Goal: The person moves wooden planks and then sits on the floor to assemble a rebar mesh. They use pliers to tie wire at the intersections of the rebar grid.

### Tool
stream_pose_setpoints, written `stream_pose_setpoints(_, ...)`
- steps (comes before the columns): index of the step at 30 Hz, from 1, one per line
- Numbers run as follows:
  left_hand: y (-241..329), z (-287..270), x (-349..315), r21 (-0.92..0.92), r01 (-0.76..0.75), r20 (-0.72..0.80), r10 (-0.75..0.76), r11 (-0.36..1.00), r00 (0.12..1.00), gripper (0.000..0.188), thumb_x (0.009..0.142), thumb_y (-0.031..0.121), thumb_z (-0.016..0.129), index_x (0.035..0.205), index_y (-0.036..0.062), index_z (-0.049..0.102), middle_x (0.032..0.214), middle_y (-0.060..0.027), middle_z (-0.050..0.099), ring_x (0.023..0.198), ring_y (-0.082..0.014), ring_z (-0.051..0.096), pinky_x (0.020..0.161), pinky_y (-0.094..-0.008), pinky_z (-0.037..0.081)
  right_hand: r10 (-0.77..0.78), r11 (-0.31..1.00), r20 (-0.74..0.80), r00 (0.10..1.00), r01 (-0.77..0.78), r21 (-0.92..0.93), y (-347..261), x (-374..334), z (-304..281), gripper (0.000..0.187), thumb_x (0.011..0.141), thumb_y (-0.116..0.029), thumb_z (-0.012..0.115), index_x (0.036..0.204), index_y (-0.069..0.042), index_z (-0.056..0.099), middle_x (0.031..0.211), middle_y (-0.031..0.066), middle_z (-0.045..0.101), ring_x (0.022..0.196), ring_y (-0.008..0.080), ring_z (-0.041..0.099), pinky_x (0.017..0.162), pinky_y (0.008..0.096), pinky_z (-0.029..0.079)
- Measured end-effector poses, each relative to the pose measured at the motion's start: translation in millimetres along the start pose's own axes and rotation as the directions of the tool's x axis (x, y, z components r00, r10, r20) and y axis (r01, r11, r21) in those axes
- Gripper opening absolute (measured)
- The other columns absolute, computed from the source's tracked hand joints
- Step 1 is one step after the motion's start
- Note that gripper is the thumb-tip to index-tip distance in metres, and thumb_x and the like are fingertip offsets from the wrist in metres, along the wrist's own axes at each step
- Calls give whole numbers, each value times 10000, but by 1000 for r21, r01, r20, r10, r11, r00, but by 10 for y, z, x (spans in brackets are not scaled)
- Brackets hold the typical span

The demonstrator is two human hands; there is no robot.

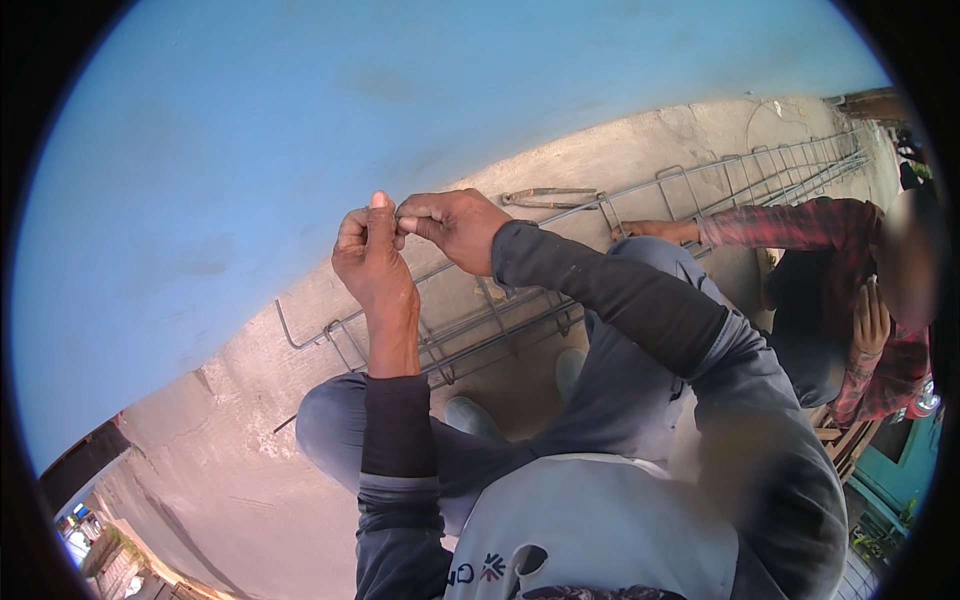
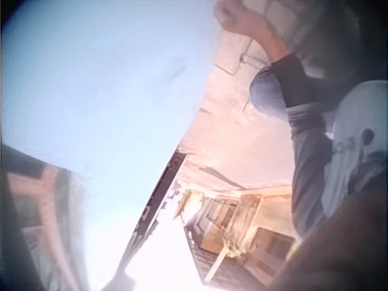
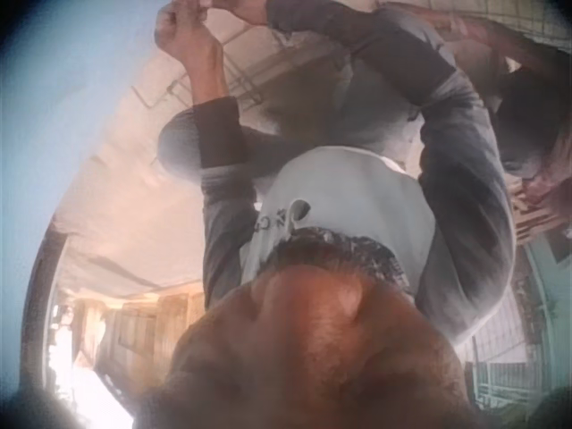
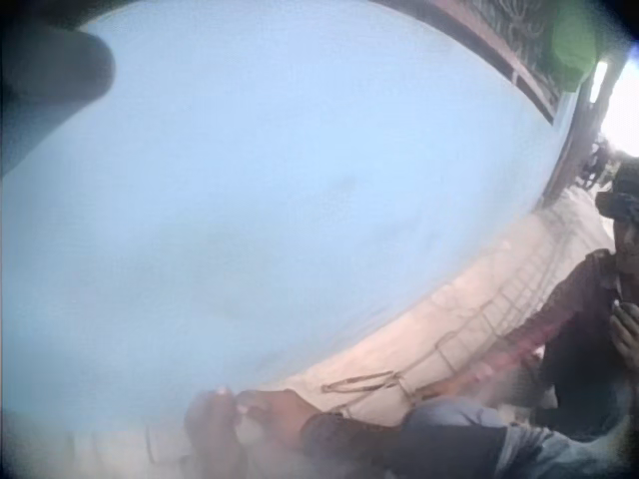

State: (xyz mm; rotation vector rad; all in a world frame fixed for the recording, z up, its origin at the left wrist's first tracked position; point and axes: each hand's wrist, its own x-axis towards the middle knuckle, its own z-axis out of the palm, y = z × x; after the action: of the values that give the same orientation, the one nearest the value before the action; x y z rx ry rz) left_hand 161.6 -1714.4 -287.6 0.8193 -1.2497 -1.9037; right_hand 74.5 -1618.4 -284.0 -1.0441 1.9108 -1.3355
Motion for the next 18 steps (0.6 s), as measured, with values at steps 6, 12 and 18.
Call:
stream_pose_setpoints(6, 59, -48, 45, 15, 12, -58, -11, 1000, 998, 258, 882, 227, 767, 770, 48, 618, 707, -19, 570, 634, -87, 458, 587, -236, 377, 94, 957, -4, 996, -91, -274, -250, -86, -88, 197, 1009, -255, 540, 1132, -127, 626, 822, 160, 687, 683, 337, 631, 662, 424, 507)
stream_pose_setpoints(12, -28, -60, -67, 318, 20, 192, -86, 948, 978, 353, 912, 307, 720, 1096, 7, 690, 899, -81, 682, 833, -155, 596, 724, -297, 481, -69, 957, -254, 965, -8, -290, -178, -24, -374, 241, 1017, -276, 535, 1156, -95, 615, 894, 129, 702, 763, 304, 656, 721, 408, 524)
stream_pose_setpoints(18, -814, -95, -173, 723, -126, 426, -295, 679, 855, 327, 949, 289, 647, 1216, 102, 672, 1123, -108, 696, 1061, -238, 649, 907, -387, 511, -199, 909, -342, 918, 43, -415, -103, -73, -1055, 291, 1019, -319, 544, 1162, -93, 658, 1094, 72, 700, 1050, 233, 642, 941, 362, 505)
